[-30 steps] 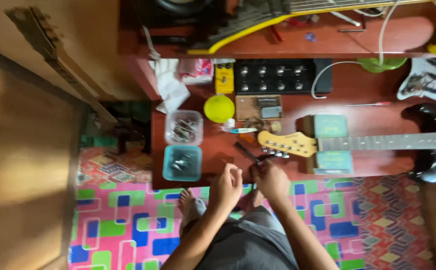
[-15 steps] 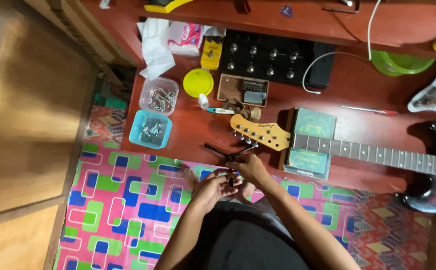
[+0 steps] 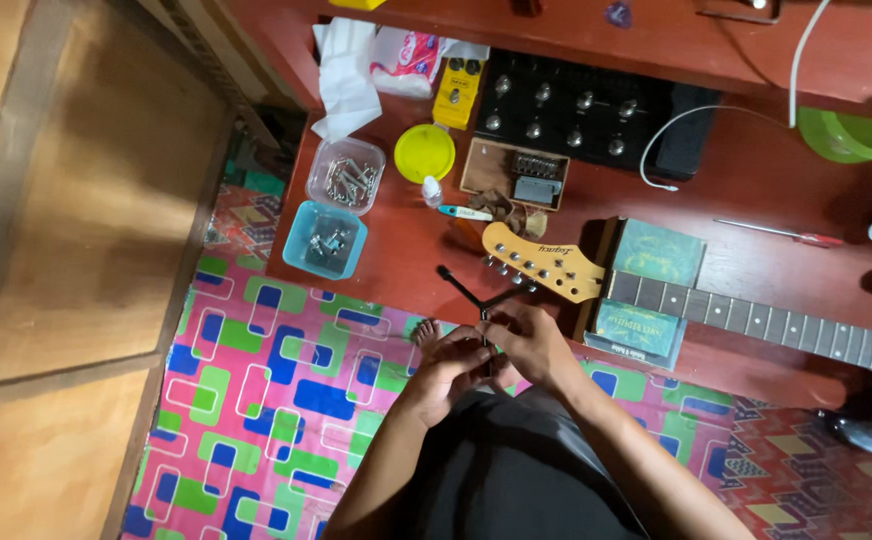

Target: The person removes tuning pegs from a guitar headstock using an Allen key, then installs new tuning pegs one by one and tightens them. The work is performed on a workbench with other guitars and tools nearby.

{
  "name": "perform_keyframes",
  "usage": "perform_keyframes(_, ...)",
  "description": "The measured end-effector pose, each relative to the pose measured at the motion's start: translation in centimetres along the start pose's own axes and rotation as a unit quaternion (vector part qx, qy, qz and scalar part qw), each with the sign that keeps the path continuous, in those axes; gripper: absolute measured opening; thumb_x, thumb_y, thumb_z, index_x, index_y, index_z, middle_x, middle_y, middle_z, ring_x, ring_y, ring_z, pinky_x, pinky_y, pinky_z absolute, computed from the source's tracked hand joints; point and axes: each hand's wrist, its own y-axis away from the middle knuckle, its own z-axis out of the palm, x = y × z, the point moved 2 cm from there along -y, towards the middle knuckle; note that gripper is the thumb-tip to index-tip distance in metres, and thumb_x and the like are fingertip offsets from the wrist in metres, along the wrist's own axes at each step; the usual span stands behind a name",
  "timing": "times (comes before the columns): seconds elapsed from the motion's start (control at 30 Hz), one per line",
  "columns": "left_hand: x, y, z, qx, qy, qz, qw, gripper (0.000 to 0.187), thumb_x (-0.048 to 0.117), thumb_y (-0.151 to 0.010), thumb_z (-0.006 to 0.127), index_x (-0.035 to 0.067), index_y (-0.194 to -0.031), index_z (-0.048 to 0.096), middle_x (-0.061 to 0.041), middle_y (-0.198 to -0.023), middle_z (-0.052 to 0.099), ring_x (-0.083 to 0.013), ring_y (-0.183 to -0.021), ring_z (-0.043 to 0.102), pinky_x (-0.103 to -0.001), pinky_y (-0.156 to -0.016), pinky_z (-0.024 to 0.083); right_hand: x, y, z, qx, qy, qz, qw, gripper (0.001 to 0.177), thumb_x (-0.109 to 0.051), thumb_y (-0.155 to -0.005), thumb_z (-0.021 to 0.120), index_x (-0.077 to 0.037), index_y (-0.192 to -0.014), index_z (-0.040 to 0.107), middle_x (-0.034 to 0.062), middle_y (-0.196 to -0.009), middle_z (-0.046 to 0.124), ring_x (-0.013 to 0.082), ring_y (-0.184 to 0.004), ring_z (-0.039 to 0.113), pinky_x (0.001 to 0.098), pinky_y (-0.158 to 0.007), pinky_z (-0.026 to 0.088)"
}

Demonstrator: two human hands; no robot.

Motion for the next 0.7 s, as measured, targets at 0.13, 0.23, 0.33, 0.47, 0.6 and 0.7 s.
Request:
perform_keyframes(0.13,2.4,-0.8,1.2,0.011,-0.189,0.071,0.979,0.024,0.005,-0.081,0.086,0.009,-0.102,0.075,-0.006,-0.089,0.076,-0.0122,-0.082,0.069,-0.028,-0.075,0.061,2.2,-1.5,-1.6,0.059,0.004,-0.047,0.997,0.027,-0.038,-0.076,0.083,-0.017,-0.094,0.081,0.0070,-0.076,0.075,0.0201,-0.082,0.073,0.0345,-0.075,0.055)
perform_keyframes(0.23,3.2,-2.5,2.5,-0.011,-0.249,0.120,0.961,0.029,-0.005,-0.084,0.076,0.008,-0.109,0.071,-0.009,-0.100,0.077,-0.0188,-0.098,0.073,-0.036,-0.096,0.058,1.8,0.0,-3.1,0.121,0.013,-0.252,0.960,0.016,-0.021,-0.082,0.082,-0.008,-0.091,0.076,0.0147,-0.075,0.076,0.0316,-0.074,0.075,0.0409,-0.071,0.058)
perform_keyframes(0.33,3.4,-6.4,3.7,-0.036,-0.403,0.309,0.861,0.030,0.009,-0.079,0.089,0.013,-0.105,0.075,-0.005,-0.089,0.076,-0.0184,-0.081,0.070,-0.032,-0.081,0.059,-0.5,1.2,-4.8,0.176,0.063,-0.296,0.937,0.011,-0.021,-0.091,0.075,-0.010,-0.087,0.078,0.0105,-0.072,0.077,0.0280,-0.066,0.075,0.0345,-0.066,0.057)
perform_keyframes(0.47,3.7,-11.3,5.0,-0.087,-0.601,0.469,0.641,0.045,-0.004,-0.067,0.077,0.004,-0.110,0.067,-0.015,-0.097,0.071,-0.0343,-0.092,0.071,-0.043,-0.086,0.059,-0.5,-0.6,-6.4,0.239,0.081,-0.320,0.913,0.016,-0.013,-0.086,0.076,-0.008,-0.102,0.075,0.0154,-0.077,0.072,0.0338,-0.069,0.075,0.0431,-0.066,0.058)
perform_keyframes(0.6,5.7,-12.2,6.3,-0.119,-0.638,0.426,0.631,0.040,-0.007,-0.066,0.073,-0.001,-0.105,0.068,-0.015,-0.097,0.068,-0.0342,-0.092,0.071,-0.041,-0.086,0.059,0.4,-3.1,-7.8,0.245,0.084,-0.344,0.902,0.007,-0.010,-0.085,0.077,-0.010,-0.092,0.076,0.0088,-0.075,0.071,0.0300,-0.071,0.074,0.0378,-0.060,0.056)
perform_keyframes(0.7,5.0,-13.5,5.4,-0.117,-0.652,0.415,0.623,0.035,-0.005,-0.065,0.073,0.000,-0.099,0.068,-0.014,-0.097,0.068,-0.0359,-0.094,0.070,-0.044,-0.085,0.059,0.9,-4.3,-7.3,0.258,0.095,-0.340,0.899,0.009,-0.017,-0.091,0.075,-0.008,-0.091,0.075,0.0104,-0.071,0.068,0.0299,-0.064,0.071,0.0376,-0.053,0.054)
